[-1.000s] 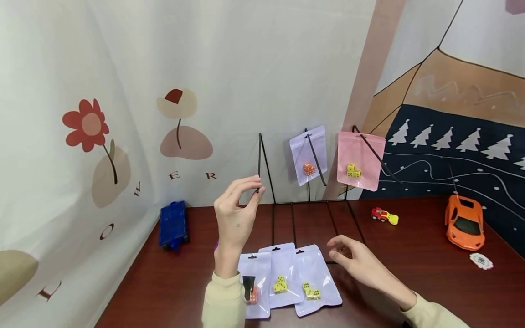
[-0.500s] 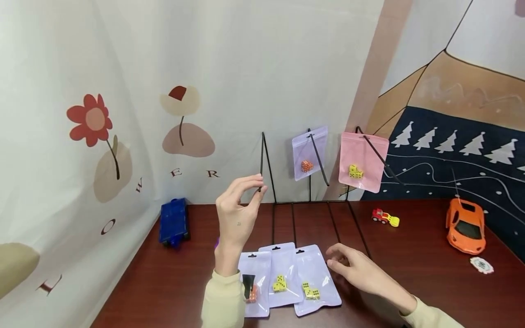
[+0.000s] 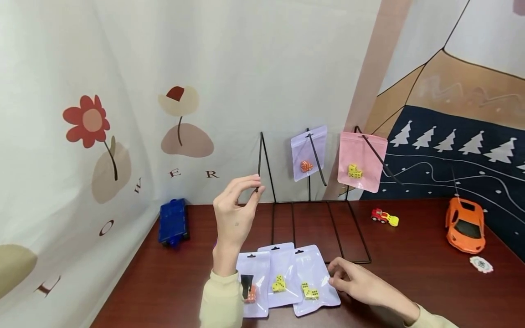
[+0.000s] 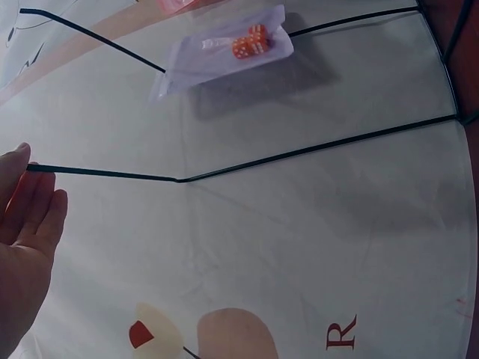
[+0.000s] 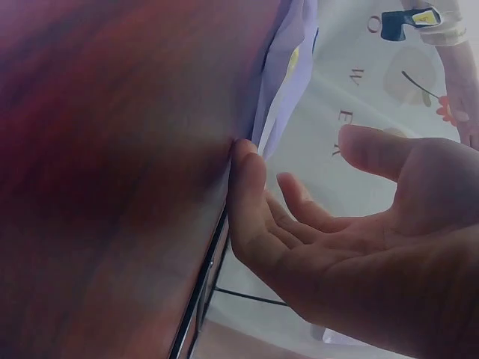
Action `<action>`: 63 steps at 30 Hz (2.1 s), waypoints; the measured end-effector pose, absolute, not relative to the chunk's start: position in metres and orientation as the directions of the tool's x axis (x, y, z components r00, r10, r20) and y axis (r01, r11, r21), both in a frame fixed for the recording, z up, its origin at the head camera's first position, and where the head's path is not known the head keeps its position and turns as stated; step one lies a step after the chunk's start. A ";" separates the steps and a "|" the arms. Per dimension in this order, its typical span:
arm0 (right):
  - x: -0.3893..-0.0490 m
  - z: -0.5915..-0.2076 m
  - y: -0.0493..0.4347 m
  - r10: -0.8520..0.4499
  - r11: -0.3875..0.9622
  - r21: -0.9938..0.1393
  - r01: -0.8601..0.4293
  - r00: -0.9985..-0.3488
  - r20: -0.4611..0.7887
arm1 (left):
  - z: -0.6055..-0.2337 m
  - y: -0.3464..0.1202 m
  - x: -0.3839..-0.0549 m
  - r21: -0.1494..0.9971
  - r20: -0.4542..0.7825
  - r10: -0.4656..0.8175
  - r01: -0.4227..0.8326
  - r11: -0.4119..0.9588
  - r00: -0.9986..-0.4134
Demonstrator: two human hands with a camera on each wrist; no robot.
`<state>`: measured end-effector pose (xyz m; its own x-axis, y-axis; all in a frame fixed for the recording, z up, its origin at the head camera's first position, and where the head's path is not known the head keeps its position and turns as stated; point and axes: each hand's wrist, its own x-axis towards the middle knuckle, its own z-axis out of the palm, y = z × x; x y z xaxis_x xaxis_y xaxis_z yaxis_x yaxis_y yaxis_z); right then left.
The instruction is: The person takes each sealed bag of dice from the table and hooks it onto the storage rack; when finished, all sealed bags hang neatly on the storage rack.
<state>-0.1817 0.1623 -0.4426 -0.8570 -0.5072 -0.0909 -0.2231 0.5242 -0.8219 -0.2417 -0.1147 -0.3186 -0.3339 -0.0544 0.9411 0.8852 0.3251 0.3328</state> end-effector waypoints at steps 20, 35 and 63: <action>-0.183 -0.450 0.160 -0.545 0.378 -0.906 -0.191 -0.837 -0.051 | -0.320 -0.115 -0.243 0.329 0.942 -0.045 0.884 0.332 -0.334; -0.184 -0.446 0.158 -0.441 0.379 -0.905 -0.190 -0.897 0.004 | -0.319 -0.116 -0.243 0.316 0.946 -0.045 0.886 0.339 -0.321; -0.184 -0.439 0.161 -0.393 0.434 -0.871 -0.231 -0.918 0.048 | -0.317 -0.114 -0.242 0.331 0.941 -0.052 0.880 0.341 -0.334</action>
<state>-0.1843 0.1609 -0.4388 -0.9183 -0.3930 0.0478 -0.2311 0.4342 -0.8706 -0.2419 -0.1143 -0.3170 -0.3336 -0.0519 0.9413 0.8799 0.3412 0.3306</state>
